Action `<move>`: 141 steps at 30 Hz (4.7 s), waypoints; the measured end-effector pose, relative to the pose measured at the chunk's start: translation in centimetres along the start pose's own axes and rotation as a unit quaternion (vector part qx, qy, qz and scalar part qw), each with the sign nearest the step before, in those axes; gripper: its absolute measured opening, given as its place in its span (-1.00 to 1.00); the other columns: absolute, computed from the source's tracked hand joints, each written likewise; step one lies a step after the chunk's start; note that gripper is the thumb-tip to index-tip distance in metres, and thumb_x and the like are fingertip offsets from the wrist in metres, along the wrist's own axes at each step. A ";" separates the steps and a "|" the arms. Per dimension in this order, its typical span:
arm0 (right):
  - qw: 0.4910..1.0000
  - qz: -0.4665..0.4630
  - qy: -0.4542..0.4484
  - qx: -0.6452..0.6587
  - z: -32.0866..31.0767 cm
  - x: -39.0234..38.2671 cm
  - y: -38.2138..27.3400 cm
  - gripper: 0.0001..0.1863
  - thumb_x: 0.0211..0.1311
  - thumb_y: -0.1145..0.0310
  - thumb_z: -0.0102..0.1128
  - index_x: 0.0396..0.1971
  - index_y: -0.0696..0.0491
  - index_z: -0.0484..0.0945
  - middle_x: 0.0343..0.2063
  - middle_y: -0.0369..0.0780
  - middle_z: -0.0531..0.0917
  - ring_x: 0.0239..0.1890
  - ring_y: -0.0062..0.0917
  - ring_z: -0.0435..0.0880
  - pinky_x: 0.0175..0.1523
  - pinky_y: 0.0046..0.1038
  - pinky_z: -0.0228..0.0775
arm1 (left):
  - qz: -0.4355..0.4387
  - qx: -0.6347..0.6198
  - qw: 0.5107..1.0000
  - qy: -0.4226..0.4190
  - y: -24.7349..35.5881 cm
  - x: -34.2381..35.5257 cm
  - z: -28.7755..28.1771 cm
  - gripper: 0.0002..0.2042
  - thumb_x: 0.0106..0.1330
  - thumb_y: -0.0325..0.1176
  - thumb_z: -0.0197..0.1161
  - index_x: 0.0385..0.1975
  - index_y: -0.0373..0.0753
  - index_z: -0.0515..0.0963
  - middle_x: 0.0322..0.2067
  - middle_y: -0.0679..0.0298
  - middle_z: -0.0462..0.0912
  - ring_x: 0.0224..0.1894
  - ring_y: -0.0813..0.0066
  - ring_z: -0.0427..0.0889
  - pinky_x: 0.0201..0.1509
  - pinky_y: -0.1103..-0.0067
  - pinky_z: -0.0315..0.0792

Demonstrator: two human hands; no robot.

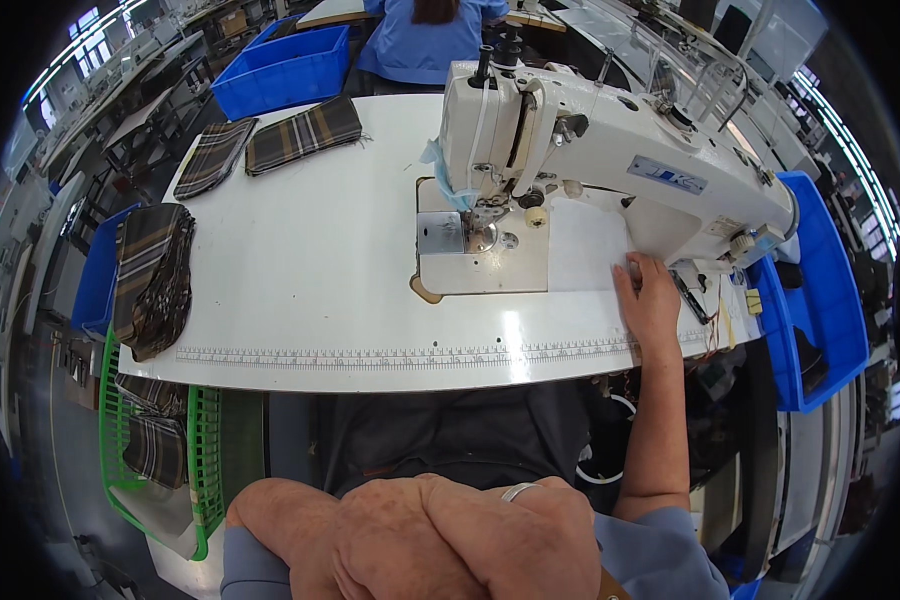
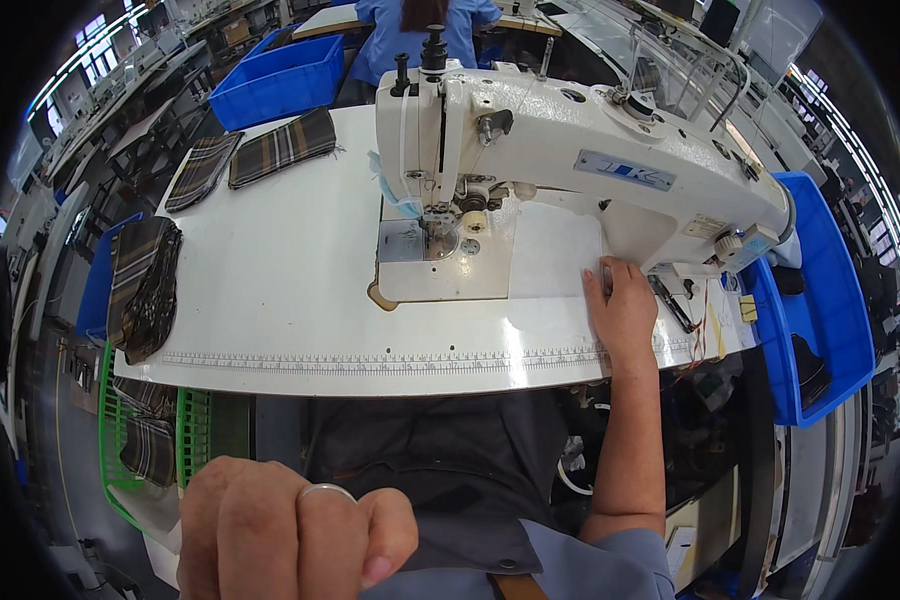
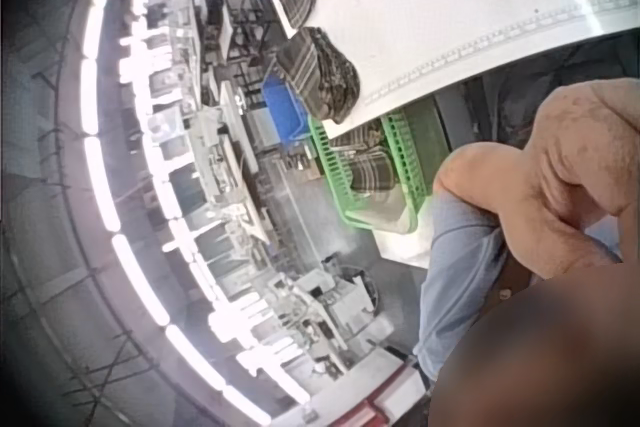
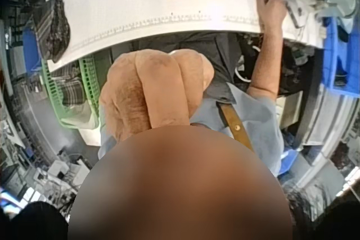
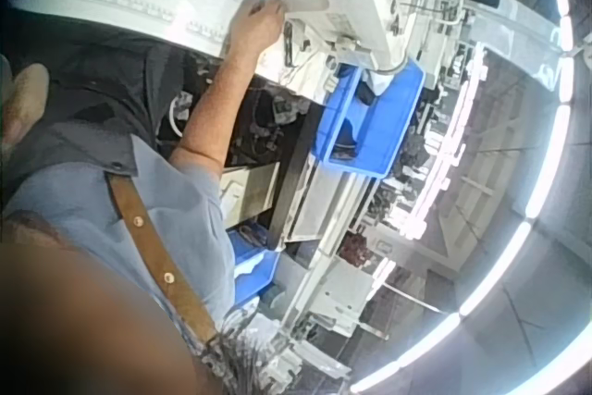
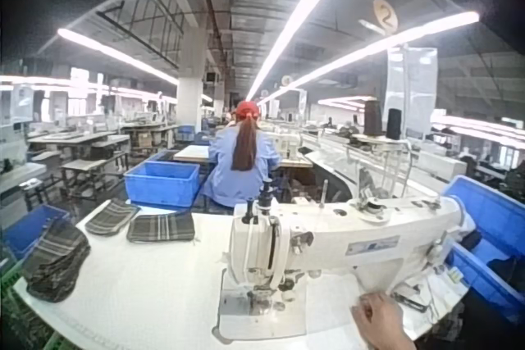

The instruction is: The recorder uses an industrial sewing machine to sew rectangular patterned leather patches onto white backing material.

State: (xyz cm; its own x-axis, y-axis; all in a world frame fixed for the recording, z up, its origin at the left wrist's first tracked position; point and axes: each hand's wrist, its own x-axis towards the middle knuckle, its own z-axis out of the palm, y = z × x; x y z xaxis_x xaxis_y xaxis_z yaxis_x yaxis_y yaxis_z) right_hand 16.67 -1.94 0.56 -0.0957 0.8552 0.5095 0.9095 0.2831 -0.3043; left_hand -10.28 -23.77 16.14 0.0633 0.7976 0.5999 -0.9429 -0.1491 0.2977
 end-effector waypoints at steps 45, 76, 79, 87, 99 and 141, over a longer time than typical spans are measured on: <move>1.000 0.007 -0.006 -0.003 0.2 0.0 0.0 -0.68 0.24 0.21 0.34 -0.13 0.11 0.65 -0.37 -0.13 0.66 -0.36 -0.27 0.67 -0.22 -0.25 0.52 | -0.028 0.391 0.877 0.279 -3.6 1.1 -15.8 -0.83 0.48 -0.33 0.23 -0.21 -0.29 0.67 -0.13 0.28 0.62 -0.23 0.61 0.58 -0.09 0.51 0.57; 0.929 -0.144 -0.058 0.336 -0.9 -3.1 -11.8 -0.69 0.18 0.45 0.39 -0.06 0.12 0.64 -0.23 -0.14 0.65 -0.28 -0.35 0.66 -0.15 -0.39 0.53 | -0.073 0.501 0.841 0.190 -5.1 -0.6 -20.0 -0.89 0.38 -0.47 0.34 -0.30 -0.40 0.64 -0.22 0.26 0.60 -0.31 0.63 0.58 -0.20 0.66 0.52; 0.918 -0.125 -0.070 0.370 0.0 -3.0 -12.6 -0.74 0.20 0.45 0.39 -0.10 0.13 0.66 -0.26 -0.14 0.67 -0.29 -0.35 0.69 -0.17 -0.39 0.54 | -0.079 0.497 0.844 0.183 -5.1 -0.8 -20.2 -0.91 0.38 -0.49 0.34 -0.30 -0.41 0.64 -0.22 0.25 0.60 -0.32 0.63 0.59 -0.23 0.67 0.52; 0.898 -0.143 -0.061 0.411 1.0 -3.9 -13.1 -0.82 0.21 0.54 0.35 -0.18 0.15 0.67 -0.32 -0.15 0.70 -0.30 -0.37 0.72 -0.25 -0.46 0.55 | -0.081 0.509 0.835 0.194 -5.2 -1.0 -19.9 -0.88 0.40 -0.46 0.33 -0.31 -0.40 0.64 -0.22 0.26 0.60 -0.31 0.62 0.60 -0.22 0.66 0.54; 0.902 -0.091 -0.072 0.416 1.0 -4.2 -12.8 -0.88 0.25 0.55 0.30 -0.22 0.16 0.66 -0.33 -0.17 0.69 -0.31 -0.40 0.72 -0.25 -0.47 0.54 | -0.111 0.511 0.831 0.190 -4.8 -1.0 -19.9 -0.83 0.47 -0.41 0.24 -0.22 -0.41 0.66 -0.17 0.23 0.60 -0.30 0.58 0.64 -0.20 0.65 0.54; 0.877 0.476 0.000 0.064 -6.6 -23.8 16.6 -0.72 0.31 0.26 0.33 -0.41 0.21 0.66 -0.59 -0.19 0.69 -0.55 -0.56 0.68 -0.39 -0.49 0.47 | -0.133 0.600 0.770 0.168 -4.6 -1.2 -20.6 -0.88 0.41 -0.47 0.29 -0.18 -0.38 0.61 -0.20 0.23 0.67 -0.28 0.62 0.54 -0.12 0.68 0.45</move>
State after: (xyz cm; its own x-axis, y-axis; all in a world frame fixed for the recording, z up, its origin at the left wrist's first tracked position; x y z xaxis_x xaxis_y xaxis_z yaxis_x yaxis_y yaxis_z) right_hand 36.68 -20.48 -11.33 0.6833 0.7297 -0.0247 0.5236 -0.5134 -0.6799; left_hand -12.80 -12.02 -1.26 -0.0764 0.9696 0.2326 0.0837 -0.2263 0.9705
